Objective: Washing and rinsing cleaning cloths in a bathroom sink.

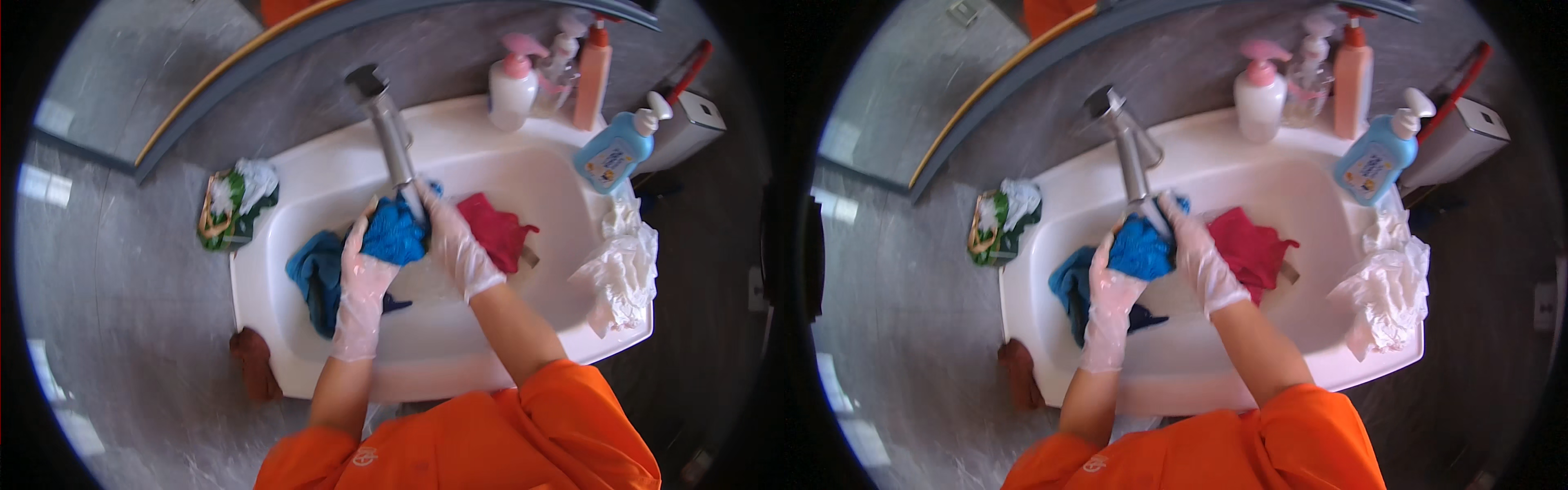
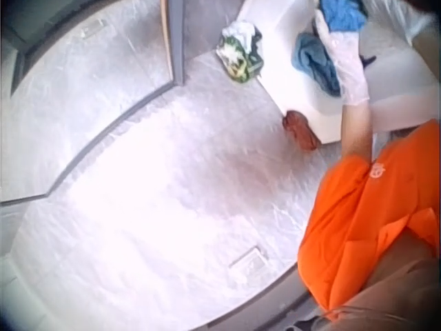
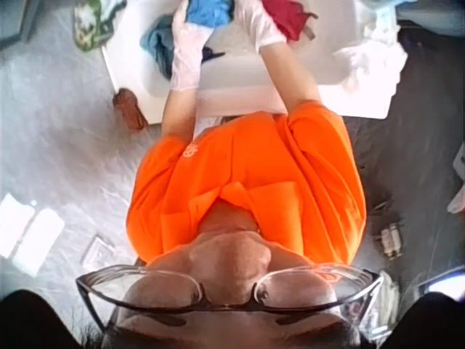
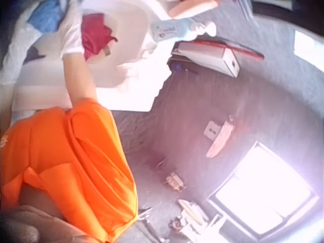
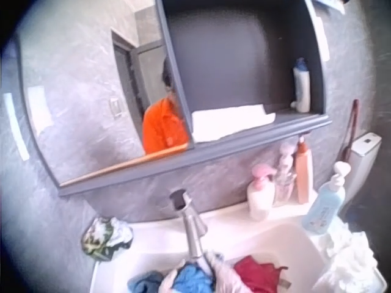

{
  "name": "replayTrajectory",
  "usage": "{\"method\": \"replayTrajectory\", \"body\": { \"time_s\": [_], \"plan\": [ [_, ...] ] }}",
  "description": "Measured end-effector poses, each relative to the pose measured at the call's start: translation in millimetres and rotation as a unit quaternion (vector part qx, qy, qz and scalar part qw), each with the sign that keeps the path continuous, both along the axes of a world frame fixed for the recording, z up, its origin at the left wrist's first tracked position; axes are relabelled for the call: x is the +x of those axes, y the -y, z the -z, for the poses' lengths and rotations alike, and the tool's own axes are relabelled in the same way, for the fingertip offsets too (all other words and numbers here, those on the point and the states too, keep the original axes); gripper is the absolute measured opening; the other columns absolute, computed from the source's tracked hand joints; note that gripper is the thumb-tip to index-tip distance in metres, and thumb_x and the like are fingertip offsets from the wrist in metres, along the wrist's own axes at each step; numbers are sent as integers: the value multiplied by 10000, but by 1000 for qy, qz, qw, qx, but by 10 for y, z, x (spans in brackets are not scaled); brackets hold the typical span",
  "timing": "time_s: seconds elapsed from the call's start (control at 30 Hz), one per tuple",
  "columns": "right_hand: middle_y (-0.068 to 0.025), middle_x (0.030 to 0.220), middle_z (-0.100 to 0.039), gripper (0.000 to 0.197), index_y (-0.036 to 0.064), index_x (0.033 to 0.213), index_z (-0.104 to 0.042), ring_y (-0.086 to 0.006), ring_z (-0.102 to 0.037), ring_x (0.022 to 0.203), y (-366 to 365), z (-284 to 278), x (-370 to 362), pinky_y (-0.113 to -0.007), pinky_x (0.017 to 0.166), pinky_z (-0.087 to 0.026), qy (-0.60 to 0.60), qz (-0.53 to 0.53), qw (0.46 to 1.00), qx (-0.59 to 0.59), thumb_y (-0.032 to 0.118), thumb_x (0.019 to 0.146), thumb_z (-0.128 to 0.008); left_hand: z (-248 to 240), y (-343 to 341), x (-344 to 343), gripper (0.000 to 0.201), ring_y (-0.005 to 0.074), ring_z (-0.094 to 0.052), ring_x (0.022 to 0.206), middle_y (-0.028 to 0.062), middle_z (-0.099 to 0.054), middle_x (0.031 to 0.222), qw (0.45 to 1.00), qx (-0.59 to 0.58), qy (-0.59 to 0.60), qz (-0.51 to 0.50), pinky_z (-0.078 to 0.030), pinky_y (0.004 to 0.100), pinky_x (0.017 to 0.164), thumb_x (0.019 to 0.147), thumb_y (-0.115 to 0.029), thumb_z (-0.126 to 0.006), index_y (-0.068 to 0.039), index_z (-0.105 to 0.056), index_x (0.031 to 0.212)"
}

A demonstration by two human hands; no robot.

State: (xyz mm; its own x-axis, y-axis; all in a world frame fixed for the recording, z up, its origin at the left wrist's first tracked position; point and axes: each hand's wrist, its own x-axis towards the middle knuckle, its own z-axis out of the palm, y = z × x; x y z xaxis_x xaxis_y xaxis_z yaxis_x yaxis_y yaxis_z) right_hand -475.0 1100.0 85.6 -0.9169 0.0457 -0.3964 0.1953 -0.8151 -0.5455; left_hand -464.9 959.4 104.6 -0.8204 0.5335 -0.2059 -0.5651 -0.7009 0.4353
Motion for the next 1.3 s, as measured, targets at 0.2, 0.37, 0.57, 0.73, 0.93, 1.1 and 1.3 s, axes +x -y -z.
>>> {"method": "replayTrajectory", "body": {
  "time_s": [0.2, 0.37, 0.57, 0.73, 0.93, 1.1, 1.3],
  "plan": [
    [-98, 816, -612, 310, 50, 949, -594, -236, -581, 687, 116, -411, 91, -301, 651, -499, -20, -27, 959, 282, 308, 789, -653, 225, -170, 128, 896, 287, -393, 1236, 105, -420, 1342, 976, 44, 209, 45, -285, 529, 1021, 748, -767, -368, -77, -379, 1318],
    [-166, 973, -568, 367, 100, 984, -626, -354, -546, 885, 346, -530, 358, -440, 777, -445, -198, 41, 595, 778, 269, 666, -701, 525, -309, 56, 787, 239, -461, 1158, 108, -476, 1256, 991, -128, -3, -26, -371, 449, 970, 791, -692, -415, -72, -413, 1275],
    [-75, 795, -627, 245, 48, 932, -621, -165, -607, 743, -232, -271, -180, -255, 673, -488, 47, -140, 958, 245, 258, 814, -583, 234, -367, -293, 232, 195, -598, 668, 71, -597, 767, 982, 84, 18, 168, -525, 326, 638, 854, -275, -480, -71, -590, 869],
    [-94, 982, -601, 313, 58, 976, -632, -206, -596, 870, 330, -686, 510, -301, 785, -471, -51, -112, 950, 288, 292, 773, -674, 826, 0, -332, 278, 181, -579, 727, 31, -555, 774, 990, -111, -35, -80, -492, 272, 747, 775, -311, -617, -70, -578, 907],
    [-150, 858, -647, 312, 123, 919, -653, -348, -606, 834, 269, -406, 12, -434, 791, -468, 54, -120, 684, 717, 377, 737, -658, 771, -325, -133, 265, 149, -573, 727, 18, -562, 817, 960, -247, 65, -116, -482, 265, 638, 862, -383, -543, -120, -564, 885],
    [-116, 822, -628, 365, 23, 884, -641, -207, -593, 727, 15, -318, 140, -287, 699, -475, 43, -18, 966, 254, 380, 810, -611, 369, -446, -129, 351, 174, -602, 744, 41, -605, 867, 965, -237, 109, -23, -509, 309, 669, 902, -404, -438, -92, -565, 1002],
    [-150, 886, -622, 217, 138, 873, -680, -340, -576, 868, 318, -437, 386, -382, 806, -450, -205, 90, 588, 778, 306, 739, -647, 702, -363, -127, 389, 175, -590, 836, 62, -594, 959, 987, -149, 52, -39, -504, 304, 741, 889, -425, -465, -84, -548, 1058]
  ]
}}
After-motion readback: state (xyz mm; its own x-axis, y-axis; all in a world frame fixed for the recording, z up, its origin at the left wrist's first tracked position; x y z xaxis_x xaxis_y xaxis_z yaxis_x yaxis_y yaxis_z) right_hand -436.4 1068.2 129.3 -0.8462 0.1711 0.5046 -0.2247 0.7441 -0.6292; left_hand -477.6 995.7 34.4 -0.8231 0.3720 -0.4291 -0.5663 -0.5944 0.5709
